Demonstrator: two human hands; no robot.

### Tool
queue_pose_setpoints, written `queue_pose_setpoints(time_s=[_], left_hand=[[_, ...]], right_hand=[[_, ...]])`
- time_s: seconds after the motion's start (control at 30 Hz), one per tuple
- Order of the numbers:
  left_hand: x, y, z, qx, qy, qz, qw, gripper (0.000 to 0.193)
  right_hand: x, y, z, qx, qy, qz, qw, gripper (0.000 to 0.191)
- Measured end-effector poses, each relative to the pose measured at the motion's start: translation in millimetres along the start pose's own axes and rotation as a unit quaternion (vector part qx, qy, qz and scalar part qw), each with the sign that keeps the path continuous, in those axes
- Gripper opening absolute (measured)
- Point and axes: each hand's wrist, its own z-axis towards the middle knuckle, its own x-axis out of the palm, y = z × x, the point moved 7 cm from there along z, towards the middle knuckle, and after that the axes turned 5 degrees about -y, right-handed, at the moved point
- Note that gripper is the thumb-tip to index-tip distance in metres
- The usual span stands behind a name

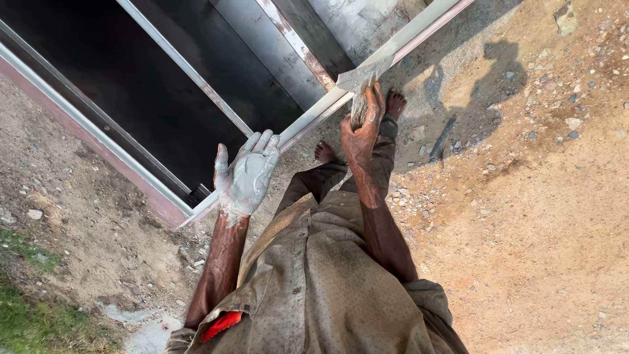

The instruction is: The person applies a white filler paste to the edges and corners of a wooden cabinet using a putty knife. They repeatedly scoop filler from a container and spread it along the frame, smoothing the surface.

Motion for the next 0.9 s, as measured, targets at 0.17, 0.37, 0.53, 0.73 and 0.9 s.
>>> queue_pose_setpoints(time_s=[0.17, 0.37, 0.53, 0.73, 0.9], left_hand=[[3.4, -1.1, 6.2, 0.003, 0.007, -0.016, 1.0, 0.091], [20.3, 7.1, 24.0, -0.005, 0.026, -0.04, 0.999, 0.091], [45.3, 32.4, 51.5, 0.009, 0.046, -0.053, 0.997, 0.094], [113.3, 105.2, 99.6, -0.003, 0.063, -0.094, 0.994, 0.094], [183.6, 172.1, 140.9, 0.005, 0.07, -0.11, 0.991, 0.091]], right_hand=[[-3.9, -2.1, 15.7, -0.017, -0.021, -0.033, 0.999, 0.074], [-43.1, 7.2, 88.0, -0.018, -0.026, -0.021, 0.999, 0.074], [-91.8, 8.9, 173.0, -0.045, -0.046, -0.062, 0.996, 0.074], [-170.6, -0.5, 295.3, -0.077, -0.045, -0.046, 0.995, 0.074], [-241.9, -22.8, 411.0, -0.06, -0.031, -0.086, 0.994, 0.076]])
